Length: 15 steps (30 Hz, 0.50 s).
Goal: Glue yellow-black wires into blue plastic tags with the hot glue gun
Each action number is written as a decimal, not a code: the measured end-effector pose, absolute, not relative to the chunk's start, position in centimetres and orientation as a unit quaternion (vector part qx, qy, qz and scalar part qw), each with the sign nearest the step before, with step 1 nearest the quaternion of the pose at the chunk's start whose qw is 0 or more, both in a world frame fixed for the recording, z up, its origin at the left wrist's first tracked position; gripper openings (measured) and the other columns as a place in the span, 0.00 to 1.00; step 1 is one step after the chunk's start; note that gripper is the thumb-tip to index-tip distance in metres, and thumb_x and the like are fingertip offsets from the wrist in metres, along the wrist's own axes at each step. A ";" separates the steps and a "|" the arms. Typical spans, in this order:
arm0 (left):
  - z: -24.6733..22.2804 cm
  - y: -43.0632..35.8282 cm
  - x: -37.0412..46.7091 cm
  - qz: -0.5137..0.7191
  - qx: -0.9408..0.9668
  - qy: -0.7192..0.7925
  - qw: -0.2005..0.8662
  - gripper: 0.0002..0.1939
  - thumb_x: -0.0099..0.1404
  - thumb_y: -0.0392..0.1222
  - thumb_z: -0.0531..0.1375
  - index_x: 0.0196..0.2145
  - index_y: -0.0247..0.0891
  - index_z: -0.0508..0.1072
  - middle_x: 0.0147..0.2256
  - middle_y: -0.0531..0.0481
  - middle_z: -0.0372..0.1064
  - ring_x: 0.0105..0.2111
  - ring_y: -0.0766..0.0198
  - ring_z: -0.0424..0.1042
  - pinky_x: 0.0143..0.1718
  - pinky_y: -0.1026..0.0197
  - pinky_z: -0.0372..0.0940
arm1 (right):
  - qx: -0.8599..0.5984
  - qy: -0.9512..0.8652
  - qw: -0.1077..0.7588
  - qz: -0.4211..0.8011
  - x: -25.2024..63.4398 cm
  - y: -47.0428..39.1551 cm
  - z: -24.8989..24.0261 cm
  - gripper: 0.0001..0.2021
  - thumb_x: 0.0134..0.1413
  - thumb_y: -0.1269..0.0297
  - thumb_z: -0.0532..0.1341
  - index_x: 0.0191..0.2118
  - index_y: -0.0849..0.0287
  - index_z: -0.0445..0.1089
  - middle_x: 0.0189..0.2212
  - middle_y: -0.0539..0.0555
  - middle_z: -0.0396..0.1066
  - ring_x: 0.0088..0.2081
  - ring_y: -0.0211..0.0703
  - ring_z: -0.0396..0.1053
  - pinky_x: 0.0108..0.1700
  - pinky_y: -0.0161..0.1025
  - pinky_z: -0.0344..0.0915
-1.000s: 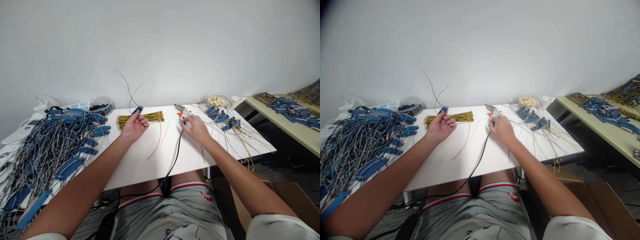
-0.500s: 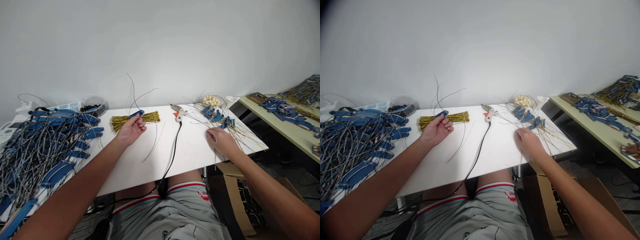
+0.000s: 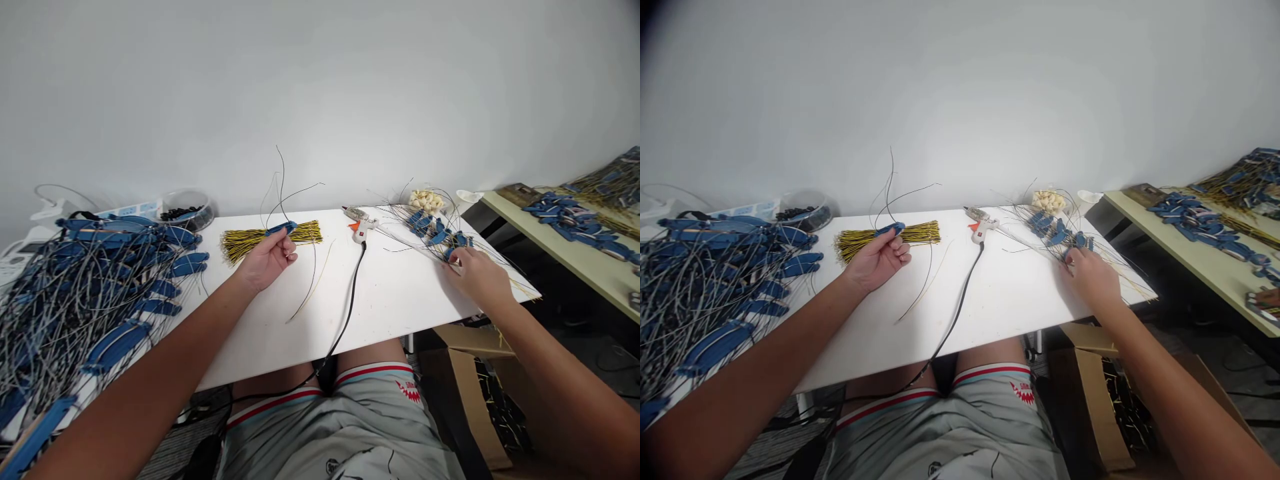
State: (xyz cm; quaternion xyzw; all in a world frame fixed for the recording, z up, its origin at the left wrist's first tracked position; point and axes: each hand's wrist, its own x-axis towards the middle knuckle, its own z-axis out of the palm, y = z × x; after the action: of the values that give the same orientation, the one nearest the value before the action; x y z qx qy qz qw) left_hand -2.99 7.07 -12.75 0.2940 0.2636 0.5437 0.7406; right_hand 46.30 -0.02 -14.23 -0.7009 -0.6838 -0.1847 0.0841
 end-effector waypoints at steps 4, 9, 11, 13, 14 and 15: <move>-12.8 7.0 -3.1 0.544 0.298 0.267 0.737 0.15 0.62 0.43 0.73 0.30 0.34 0.71 0.26 0.55 0.63 0.27 0.70 0.62 0.31 0.63 0.64 | -0.678 -0.701 0.074 -0.208 46.2 1.2 -14.3 0.09 0.66 0.56 0.60 0.40 0.56 0.72 0.40 0.60 0.75 0.45 0.56 0.71 0.36 0.46 0.59; -12.9 7.1 -3.1 0.538 0.306 0.268 0.738 0.15 0.63 0.43 0.73 0.30 0.34 0.72 0.26 0.54 0.63 0.28 0.70 0.61 0.31 0.63 0.64 | -0.601 -0.770 0.092 -0.191 46.4 2.6 -14.6 0.11 0.67 0.57 0.58 0.42 0.58 0.72 0.39 0.59 0.75 0.44 0.54 0.71 0.43 0.45 0.62; -12.9 7.1 -3.1 0.536 0.311 0.270 0.737 0.15 0.63 0.43 0.73 0.29 0.34 0.71 0.26 0.54 0.63 0.28 0.70 0.61 0.31 0.63 0.64 | -0.585 -0.784 0.094 -0.185 46.3 3.2 -14.6 0.11 0.67 0.57 0.57 0.40 0.59 0.72 0.39 0.59 0.75 0.43 0.54 0.71 0.45 0.45 0.62; -12.9 7.1 -3.1 0.535 0.312 0.273 0.736 0.16 0.63 0.43 0.73 0.28 0.34 0.71 0.26 0.54 0.63 0.28 0.70 0.61 0.31 0.63 0.65 | -0.589 -0.781 0.088 -0.185 46.1 3.5 -14.5 0.11 0.67 0.59 0.57 0.37 0.59 0.71 0.38 0.59 0.74 0.43 0.54 0.70 0.45 0.45 0.61; -13.0 7.1 -3.1 0.536 0.311 0.275 0.735 0.16 0.63 0.43 0.73 0.28 0.34 0.71 0.26 0.54 0.63 0.28 0.69 0.61 0.31 0.63 0.65 | -0.600 -0.774 0.085 -0.183 46.0 3.6 -14.4 0.10 0.66 0.59 0.57 0.38 0.59 0.70 0.38 0.59 0.74 0.43 0.54 0.70 0.44 0.45 0.61; -13.0 7.1 -3.1 0.536 0.310 0.275 0.735 0.16 0.62 0.43 0.73 0.28 0.34 0.71 0.26 0.54 0.63 0.28 0.69 0.61 0.31 0.63 0.65 | -0.613 -0.765 0.083 -0.176 45.9 3.7 -14.4 0.09 0.64 0.59 0.58 0.39 0.59 0.70 0.38 0.59 0.74 0.43 0.55 0.70 0.43 0.45 0.60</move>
State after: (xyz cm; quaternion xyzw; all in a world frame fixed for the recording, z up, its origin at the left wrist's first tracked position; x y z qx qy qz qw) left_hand -3.11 7.13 -12.96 0.3096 0.2754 0.5362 0.7354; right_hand 45.89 3.67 -14.37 -0.6133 -0.7655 -0.1761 0.0832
